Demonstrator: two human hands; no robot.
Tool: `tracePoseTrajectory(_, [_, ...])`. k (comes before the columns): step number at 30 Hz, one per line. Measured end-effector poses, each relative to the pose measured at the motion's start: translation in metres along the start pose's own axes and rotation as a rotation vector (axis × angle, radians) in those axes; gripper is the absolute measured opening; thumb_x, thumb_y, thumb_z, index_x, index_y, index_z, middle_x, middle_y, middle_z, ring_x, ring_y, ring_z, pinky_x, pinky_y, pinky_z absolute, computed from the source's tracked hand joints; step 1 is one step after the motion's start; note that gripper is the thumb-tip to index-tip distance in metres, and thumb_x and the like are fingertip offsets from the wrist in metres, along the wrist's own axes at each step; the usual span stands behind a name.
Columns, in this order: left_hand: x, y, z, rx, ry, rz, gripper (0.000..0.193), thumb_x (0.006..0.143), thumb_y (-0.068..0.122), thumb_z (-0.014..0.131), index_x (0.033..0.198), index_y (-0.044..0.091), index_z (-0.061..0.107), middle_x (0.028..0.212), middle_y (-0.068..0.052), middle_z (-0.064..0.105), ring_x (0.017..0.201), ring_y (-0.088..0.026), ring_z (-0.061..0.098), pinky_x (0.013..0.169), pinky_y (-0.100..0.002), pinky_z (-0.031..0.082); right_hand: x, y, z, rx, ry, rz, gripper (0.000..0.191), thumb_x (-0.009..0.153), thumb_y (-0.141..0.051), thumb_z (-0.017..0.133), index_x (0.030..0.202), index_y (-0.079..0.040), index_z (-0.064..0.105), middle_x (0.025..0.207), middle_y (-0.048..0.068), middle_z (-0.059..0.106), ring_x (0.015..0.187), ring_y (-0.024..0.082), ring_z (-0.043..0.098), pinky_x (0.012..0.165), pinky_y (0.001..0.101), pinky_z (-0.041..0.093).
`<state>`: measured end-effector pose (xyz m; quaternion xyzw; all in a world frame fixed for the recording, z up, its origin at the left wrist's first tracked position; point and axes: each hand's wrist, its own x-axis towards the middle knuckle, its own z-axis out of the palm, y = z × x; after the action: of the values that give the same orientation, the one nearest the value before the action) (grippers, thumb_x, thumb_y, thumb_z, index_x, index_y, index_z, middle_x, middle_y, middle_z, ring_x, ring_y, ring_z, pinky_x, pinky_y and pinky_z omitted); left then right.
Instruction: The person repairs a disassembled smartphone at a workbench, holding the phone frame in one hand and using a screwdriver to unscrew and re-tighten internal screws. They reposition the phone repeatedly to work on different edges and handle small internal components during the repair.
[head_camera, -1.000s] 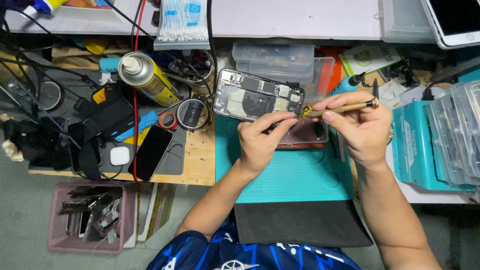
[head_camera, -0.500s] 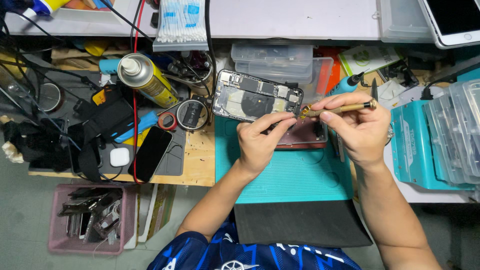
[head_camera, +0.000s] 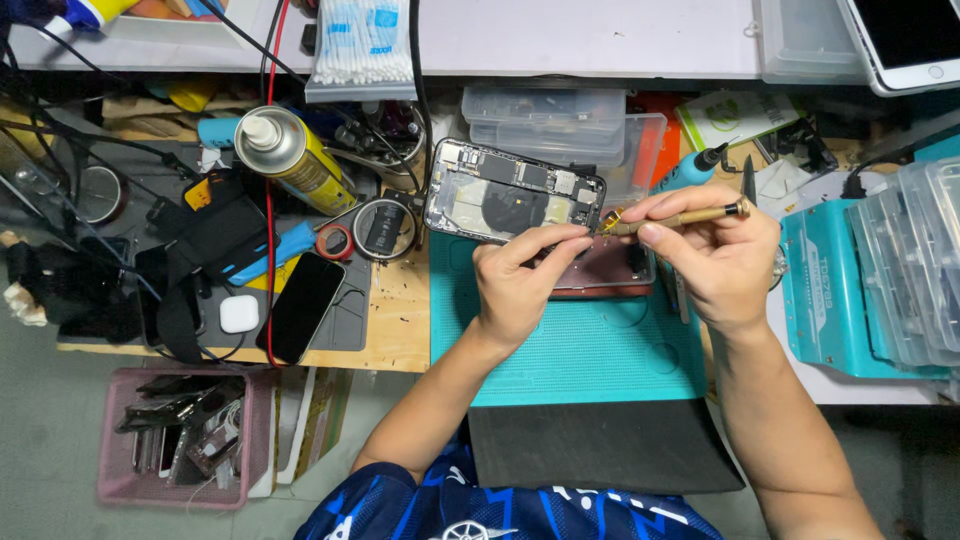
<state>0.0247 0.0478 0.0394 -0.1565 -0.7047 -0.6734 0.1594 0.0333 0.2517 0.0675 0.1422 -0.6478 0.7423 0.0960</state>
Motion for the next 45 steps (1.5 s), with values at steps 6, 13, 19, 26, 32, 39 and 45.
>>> tracePoseTrajectory(6, [-0.001, -0.001, -0.001, -0.005, 0.0, 0.008, 0.014, 0.088, 0.0, 0.081, 0.101, 0.0, 0.076, 0.094, -0.008, 0.079, 0.08, -0.009, 0.074, 0.07, -0.022, 0.057, 0.0, 0.0, 0.0, 0.006, 0.011, 0.007, 0.017, 0.099, 0.016, 0.065, 0.111, 0.004, 0.062, 0.108, 0.021, 0.072, 0.104, 0.024, 0.072, 0.098, 0.0363, 0.061])
tracePoseTrajectory(13, [-0.001, -0.003, 0.0, -0.035, 0.001, -0.019, 0.014, 0.088, 0.0, 0.081, 0.101, -0.001, 0.076, 0.093, -0.007, 0.079, 0.08, -0.008, 0.073, 0.071, -0.022, 0.057, 0.0, -0.001, 0.0, -0.086, 0.152, -0.154, 0.037, 0.106, 0.018, 0.067, 0.131, 0.001, 0.045, 0.115, 0.022, 0.069, 0.105, 0.024, 0.073, 0.096, 0.0346, 0.064])
tracePoseTrajectory(19, [-0.002, -0.005, 0.002, -0.062, 0.005, -0.076, 0.013, 0.088, 0.0, 0.082, 0.1, 0.0, 0.077, 0.088, -0.006, 0.078, 0.074, -0.007, 0.071, 0.064, -0.021, 0.054, 0.0, 0.004, 0.005, -0.369, 0.158, -0.306, 0.063, 0.108, 0.02, 0.066, 0.148, -0.006, 0.025, 0.116, 0.025, 0.067, 0.105, 0.026, 0.071, 0.094, 0.0319, 0.062])
tracePoseTrajectory(26, [-0.003, -0.005, 0.003, -0.114, -0.009, -0.131, 0.012, 0.089, 0.0, 0.081, 0.101, 0.0, 0.077, 0.09, -0.006, 0.078, 0.073, -0.008, 0.073, 0.062, -0.021, 0.059, 0.002, 0.008, 0.005, -0.43, 0.096, -0.365, 0.066, 0.107, 0.02, 0.066, 0.15, -0.009, 0.025, 0.12, 0.023, 0.065, 0.108, 0.026, 0.073, 0.093, 0.031, 0.063])
tracePoseTrajectory(32, [-0.003, -0.002, 0.003, -0.097, -0.015, -0.093, 0.012, 0.09, 0.001, 0.08, 0.101, 0.0, 0.076, 0.091, -0.006, 0.078, 0.074, -0.009, 0.074, 0.064, -0.022, 0.06, 0.003, 0.009, 0.009, -0.442, 0.096, -0.397, 0.065, 0.105, 0.021, 0.066, 0.148, -0.008, 0.027, 0.13, 0.018, 0.053, 0.112, 0.028, 0.072, 0.096, 0.0358, 0.066])
tracePoseTrajectory(39, [-0.002, 0.0, 0.003, -0.059, -0.016, -0.063, 0.012, 0.09, 0.001, 0.08, 0.101, 0.0, 0.076, 0.088, -0.006, 0.078, 0.072, -0.009, 0.074, 0.062, -0.021, 0.058, 0.003, 0.009, 0.01, -0.445, 0.096, -0.402, 0.067, 0.104, 0.021, 0.067, 0.151, -0.007, 0.029, 0.13, 0.014, 0.052, 0.112, 0.028, 0.072, 0.095, 0.0357, 0.066])
tracePoseTrajectory(45, [-0.003, 0.0, 0.003, -0.035, -0.018, -0.054, 0.012, 0.09, 0.002, 0.08, 0.101, 0.0, 0.076, 0.09, -0.006, 0.078, 0.073, -0.01, 0.075, 0.063, -0.021, 0.058, 0.005, 0.01, 0.011, -0.446, 0.079, -0.424, 0.066, 0.104, 0.022, 0.067, 0.151, -0.007, 0.031, 0.127, 0.015, 0.055, 0.112, 0.028, 0.071, 0.095, 0.0363, 0.066])
